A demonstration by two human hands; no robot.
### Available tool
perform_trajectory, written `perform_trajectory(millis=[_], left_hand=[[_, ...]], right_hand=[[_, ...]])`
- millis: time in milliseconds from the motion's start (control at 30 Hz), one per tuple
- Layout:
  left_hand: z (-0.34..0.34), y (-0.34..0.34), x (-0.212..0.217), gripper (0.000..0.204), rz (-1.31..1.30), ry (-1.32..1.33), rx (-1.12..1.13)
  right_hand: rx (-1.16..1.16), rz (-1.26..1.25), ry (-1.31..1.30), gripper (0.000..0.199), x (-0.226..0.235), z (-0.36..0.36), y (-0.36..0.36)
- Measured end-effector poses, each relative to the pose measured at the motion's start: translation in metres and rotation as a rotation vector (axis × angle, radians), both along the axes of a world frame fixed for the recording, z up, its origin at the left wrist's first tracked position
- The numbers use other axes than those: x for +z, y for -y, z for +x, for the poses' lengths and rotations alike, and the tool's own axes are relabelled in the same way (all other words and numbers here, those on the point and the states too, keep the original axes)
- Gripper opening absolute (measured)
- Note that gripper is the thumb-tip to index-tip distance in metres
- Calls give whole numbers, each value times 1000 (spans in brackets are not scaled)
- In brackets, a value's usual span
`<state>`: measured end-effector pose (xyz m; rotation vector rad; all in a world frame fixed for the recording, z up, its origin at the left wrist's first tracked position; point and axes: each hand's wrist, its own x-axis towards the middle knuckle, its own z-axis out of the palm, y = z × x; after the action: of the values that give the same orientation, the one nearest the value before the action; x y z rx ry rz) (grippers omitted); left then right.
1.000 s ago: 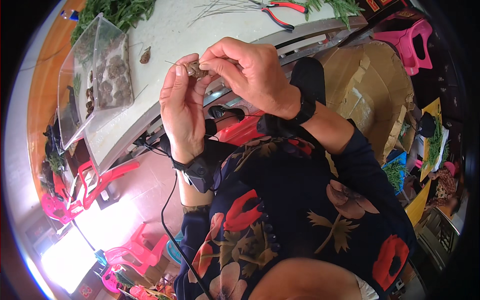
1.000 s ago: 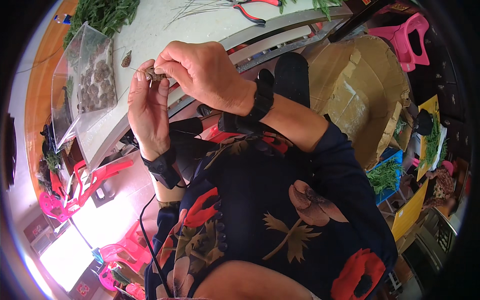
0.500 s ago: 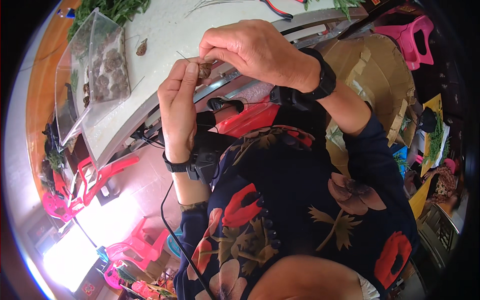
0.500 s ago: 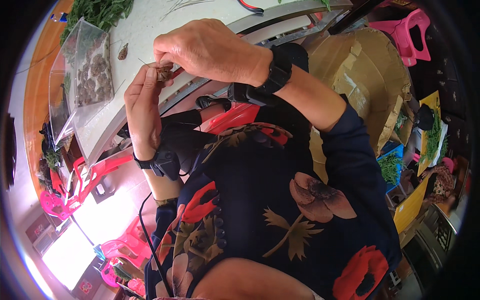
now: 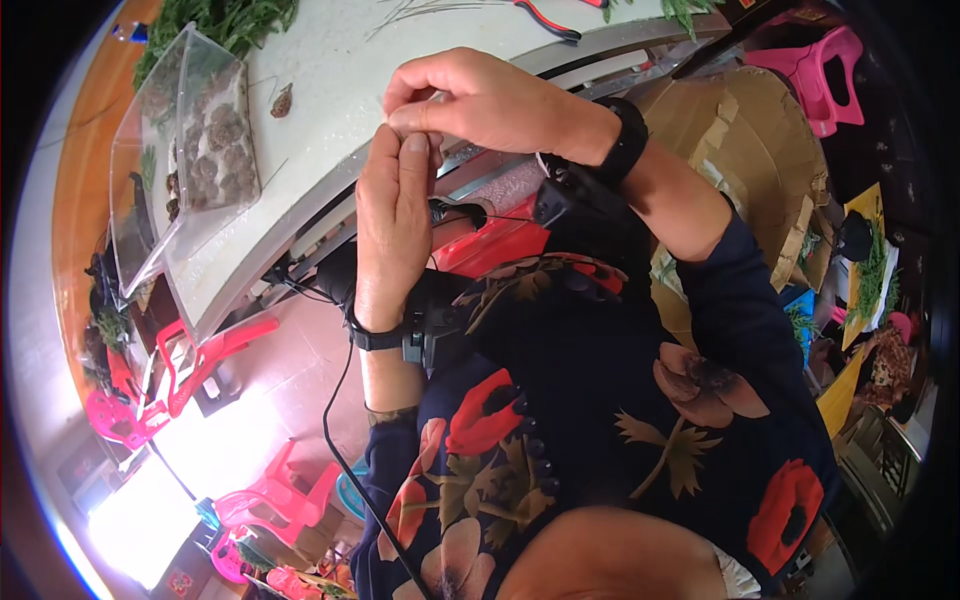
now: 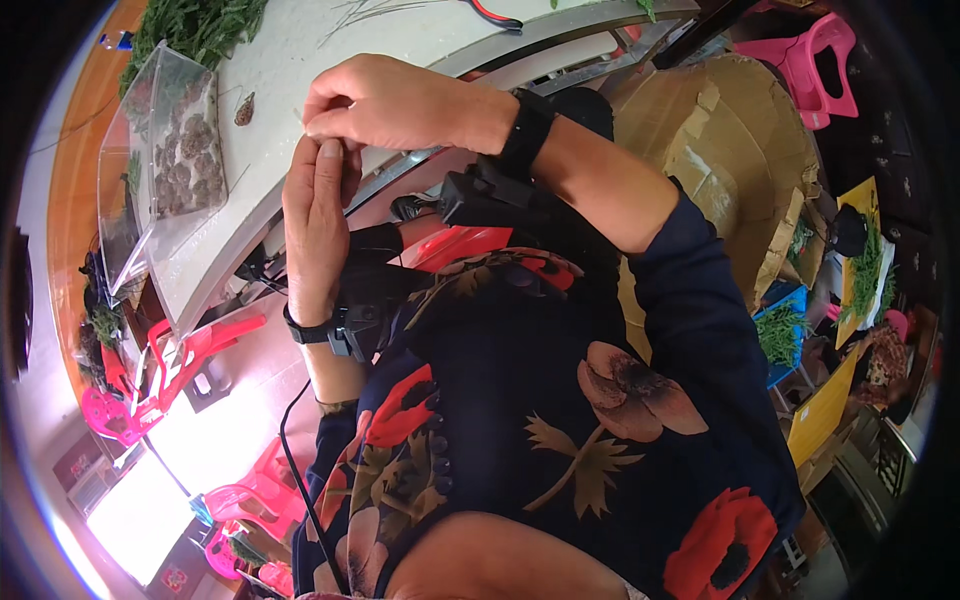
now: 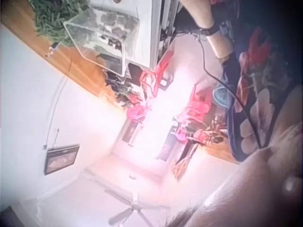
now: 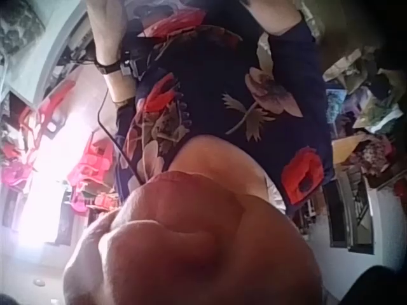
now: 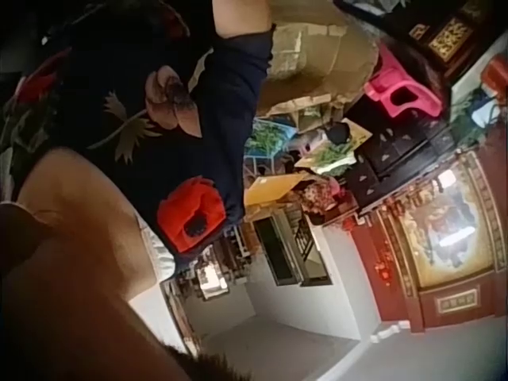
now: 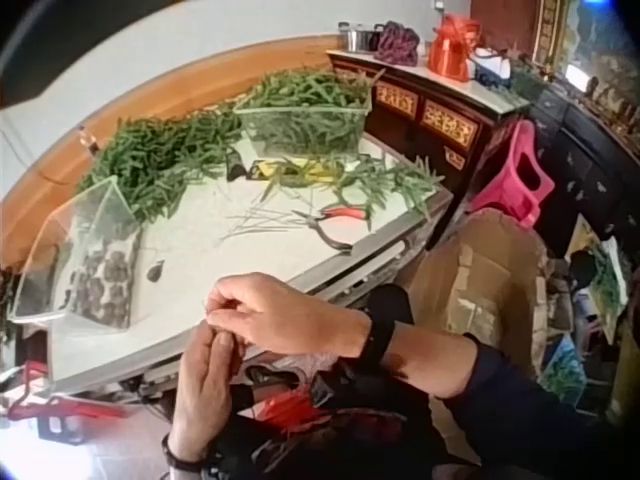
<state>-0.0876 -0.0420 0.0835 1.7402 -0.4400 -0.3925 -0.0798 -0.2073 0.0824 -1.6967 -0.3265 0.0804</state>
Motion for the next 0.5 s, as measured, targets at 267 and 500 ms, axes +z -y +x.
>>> perform_trajectory(millis=[267,500], left_hand=[[10,4,-1,22,-245,-108,137],[12,5,-2,24,-413,-236,212]], right_hand=[[-193,235,-80,24,-5,-15,6],[-286,-81,250,26,-17,-24,-11]])
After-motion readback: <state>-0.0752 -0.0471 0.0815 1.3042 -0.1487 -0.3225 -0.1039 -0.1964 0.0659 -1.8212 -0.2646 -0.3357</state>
